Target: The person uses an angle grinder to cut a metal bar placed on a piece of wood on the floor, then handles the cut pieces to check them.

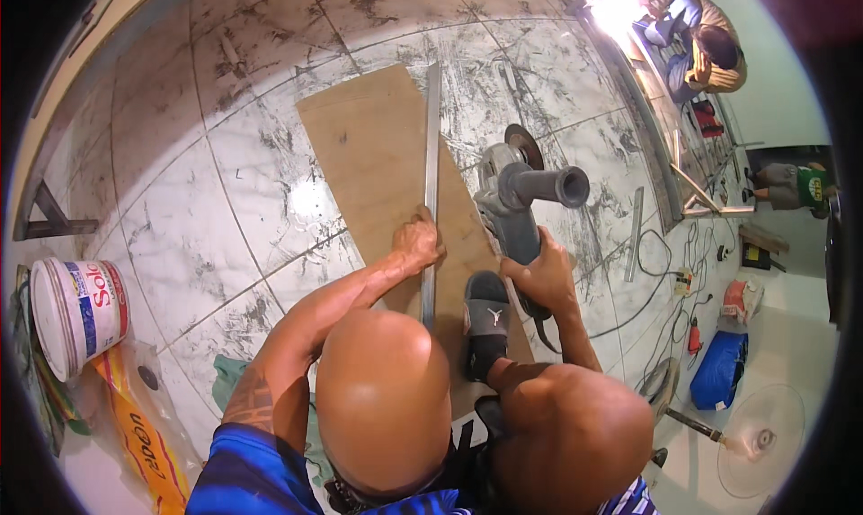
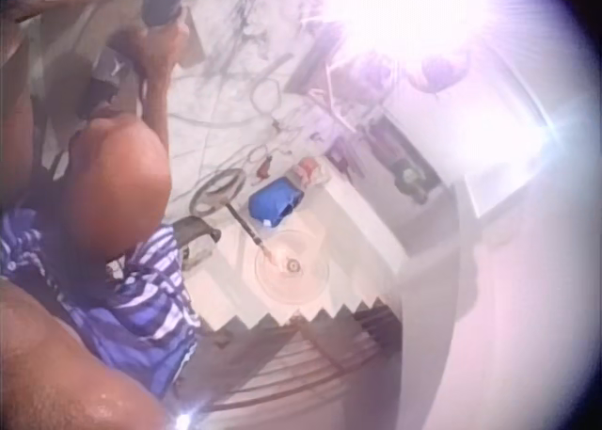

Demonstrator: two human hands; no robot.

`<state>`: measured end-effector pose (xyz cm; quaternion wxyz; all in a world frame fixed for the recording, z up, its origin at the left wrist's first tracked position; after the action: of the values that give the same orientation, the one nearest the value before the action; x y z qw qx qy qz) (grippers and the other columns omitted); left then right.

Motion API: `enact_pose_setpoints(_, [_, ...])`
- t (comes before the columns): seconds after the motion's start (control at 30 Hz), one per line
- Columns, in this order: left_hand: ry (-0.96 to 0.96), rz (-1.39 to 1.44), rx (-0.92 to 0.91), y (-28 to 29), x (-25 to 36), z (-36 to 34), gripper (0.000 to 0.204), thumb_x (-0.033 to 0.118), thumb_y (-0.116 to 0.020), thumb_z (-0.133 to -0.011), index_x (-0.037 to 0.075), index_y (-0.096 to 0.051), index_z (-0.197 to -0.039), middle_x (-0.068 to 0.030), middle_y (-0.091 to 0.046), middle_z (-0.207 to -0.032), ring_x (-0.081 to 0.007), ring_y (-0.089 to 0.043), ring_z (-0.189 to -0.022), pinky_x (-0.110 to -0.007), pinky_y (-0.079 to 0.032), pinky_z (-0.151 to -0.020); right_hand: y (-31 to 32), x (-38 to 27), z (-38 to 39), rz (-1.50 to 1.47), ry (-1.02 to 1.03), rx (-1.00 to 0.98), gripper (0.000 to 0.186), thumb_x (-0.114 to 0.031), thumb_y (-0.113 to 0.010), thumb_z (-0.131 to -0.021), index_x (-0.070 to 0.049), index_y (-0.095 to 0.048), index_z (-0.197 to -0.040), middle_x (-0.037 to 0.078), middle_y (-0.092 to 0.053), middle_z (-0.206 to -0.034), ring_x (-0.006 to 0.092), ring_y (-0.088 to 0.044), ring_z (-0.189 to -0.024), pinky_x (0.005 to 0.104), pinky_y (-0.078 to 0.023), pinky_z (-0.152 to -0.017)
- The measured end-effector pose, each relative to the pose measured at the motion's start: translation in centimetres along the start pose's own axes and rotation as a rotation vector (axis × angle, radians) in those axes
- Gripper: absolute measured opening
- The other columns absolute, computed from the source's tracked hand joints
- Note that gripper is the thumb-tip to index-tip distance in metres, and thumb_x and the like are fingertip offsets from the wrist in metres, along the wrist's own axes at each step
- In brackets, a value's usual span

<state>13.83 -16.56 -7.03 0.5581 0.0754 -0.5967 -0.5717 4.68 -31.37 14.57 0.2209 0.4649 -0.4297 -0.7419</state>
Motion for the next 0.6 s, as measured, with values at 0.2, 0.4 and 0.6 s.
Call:
enact_pose_setpoints(0.2, [0.096, -0.001, -0.127, -0.8, -0.9, 3.5, 0.095, 0.027, -0.070, -0.075, -0.016, -0.019, -0.142, -0.0238, -0.067, -0.094, -0.0395, -0.067, -0.087, -0.054, -0.050, -0.078, -0.2, -1.5, -1.5, -0.076, -0.123, -0.139, 0.062, -0.027, -0.077, -0.068, 0.008, -0.058, -0.116, 0.028, -0.069, -0.098, 0.0383, -0.069, -0.094, 0.0426, -0.053, -0.084])
enact_pose_setpoints(0.4, [0.208, 0.099, -0.187, -1.2, -0.6, 3.0, 0.092, 0.023, -0.067, -0.072, -0.007, -0.015, -0.142, -0.0237, -0.067, -0.094, -0.0417, -0.066, -0.087, -0.057, -0.047, -0.081, -3.5, 1.6, -4.2, -0.003, 0.051, -0.062, 0.063, -0.029, -0.079, -0.070, 0.008, -0.055, -0.114, 0.027, -0.068, -0.096, 0.0373, -0.069, -0.093, 0.0447, -0.053, -0.082])
enact_pose_setpoints(0.6, [0.277, 0.064, -0.223, -1.1, -0.9, 3.4, 0.095, 0.025, -0.068, -0.074, -0.006, -0.013, -0.144, -0.0240, -0.066, -0.097, -0.0418, -0.066, -0.088, -0.055, -0.048, -0.084, -6.2, 3.9, -5.9, -0.264, -0.168, -0.275, 0.058, -0.024, -0.079, -0.072, 0.006, -0.056, -0.116, 0.023, -0.067, -0.103, 0.0337, -0.068, -0.095, 0.0419, -0.051, -0.086])
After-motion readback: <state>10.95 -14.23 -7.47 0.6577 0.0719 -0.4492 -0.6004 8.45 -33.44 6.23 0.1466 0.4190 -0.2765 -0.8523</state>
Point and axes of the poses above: each hand's wrist, its own z-axis away from the middle knuckle, its own y-axis out of the back of the hand, x = y × z, the point moved 8 cm from there along -z, towards the middle knuckle
